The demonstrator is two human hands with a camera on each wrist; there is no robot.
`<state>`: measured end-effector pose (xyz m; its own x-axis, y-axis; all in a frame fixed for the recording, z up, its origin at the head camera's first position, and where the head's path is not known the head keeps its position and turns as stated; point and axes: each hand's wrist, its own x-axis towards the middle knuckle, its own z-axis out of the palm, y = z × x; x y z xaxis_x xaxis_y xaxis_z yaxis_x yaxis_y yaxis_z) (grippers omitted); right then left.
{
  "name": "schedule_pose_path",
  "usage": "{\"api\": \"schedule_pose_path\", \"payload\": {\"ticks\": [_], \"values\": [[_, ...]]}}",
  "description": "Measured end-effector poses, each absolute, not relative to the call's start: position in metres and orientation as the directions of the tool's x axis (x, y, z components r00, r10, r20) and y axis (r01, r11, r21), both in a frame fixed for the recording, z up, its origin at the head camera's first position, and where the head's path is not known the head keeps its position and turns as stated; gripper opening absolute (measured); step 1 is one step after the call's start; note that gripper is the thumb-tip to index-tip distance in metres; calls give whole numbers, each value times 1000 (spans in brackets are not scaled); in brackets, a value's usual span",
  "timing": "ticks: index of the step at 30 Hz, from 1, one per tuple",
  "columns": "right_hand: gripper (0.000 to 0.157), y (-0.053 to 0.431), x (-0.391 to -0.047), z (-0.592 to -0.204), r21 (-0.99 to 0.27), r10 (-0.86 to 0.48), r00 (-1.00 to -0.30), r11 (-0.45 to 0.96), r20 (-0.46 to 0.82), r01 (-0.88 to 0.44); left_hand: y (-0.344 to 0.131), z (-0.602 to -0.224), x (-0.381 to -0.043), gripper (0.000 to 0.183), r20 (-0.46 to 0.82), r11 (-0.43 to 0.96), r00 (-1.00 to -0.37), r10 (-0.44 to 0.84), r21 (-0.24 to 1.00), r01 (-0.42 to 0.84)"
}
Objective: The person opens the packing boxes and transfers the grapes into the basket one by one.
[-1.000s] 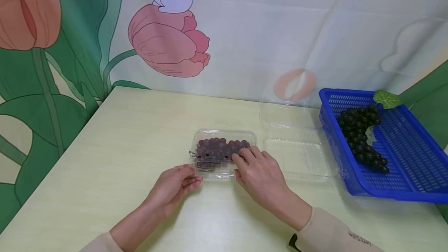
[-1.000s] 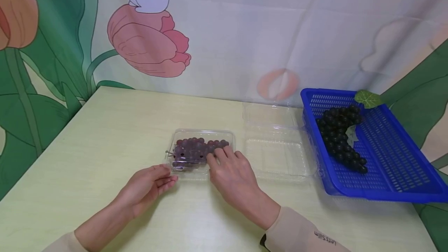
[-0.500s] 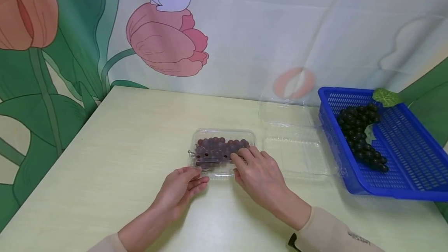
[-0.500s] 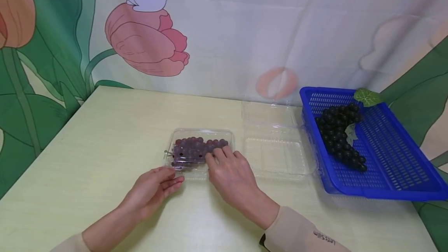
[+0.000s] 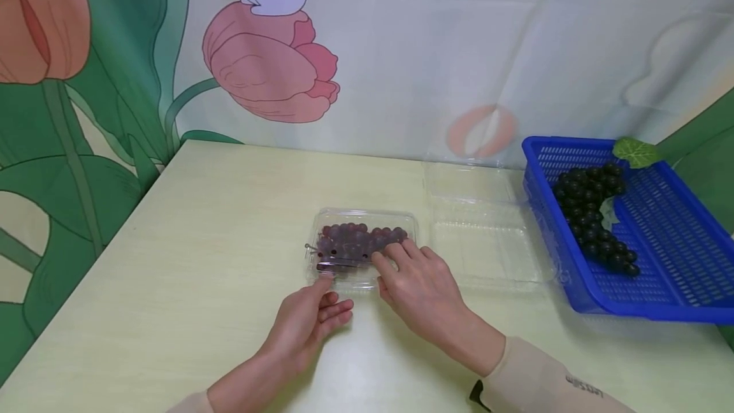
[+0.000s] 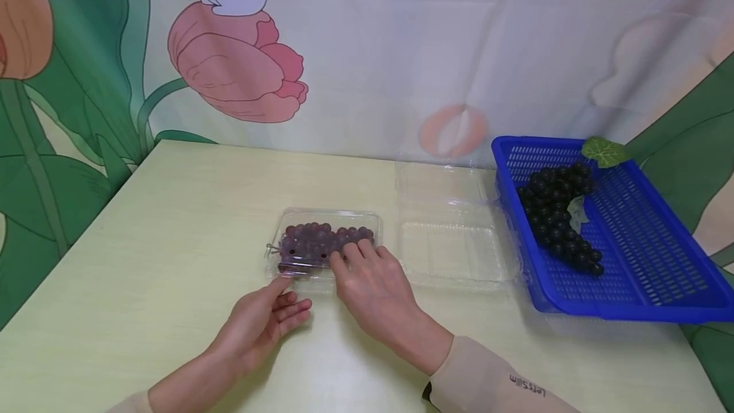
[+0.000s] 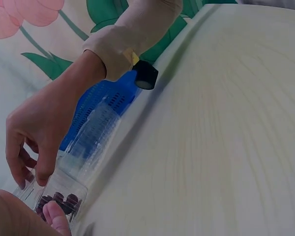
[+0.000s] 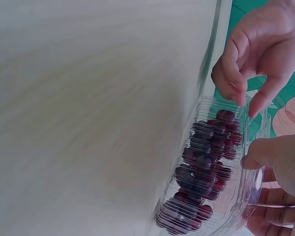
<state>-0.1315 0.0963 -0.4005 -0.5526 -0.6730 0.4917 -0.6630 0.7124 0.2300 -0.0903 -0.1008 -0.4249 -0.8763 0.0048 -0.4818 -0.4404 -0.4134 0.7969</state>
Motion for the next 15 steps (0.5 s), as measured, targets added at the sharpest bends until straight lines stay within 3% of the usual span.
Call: {"api": "schedule_pose_path", "payload": {"ticks": [15], "values": [[23, 98, -132, -403, 216, -670, -548, 709, 501, -671, -78, -427, -92, 36, -486, -385, -869, 96, 787, -483]]}}
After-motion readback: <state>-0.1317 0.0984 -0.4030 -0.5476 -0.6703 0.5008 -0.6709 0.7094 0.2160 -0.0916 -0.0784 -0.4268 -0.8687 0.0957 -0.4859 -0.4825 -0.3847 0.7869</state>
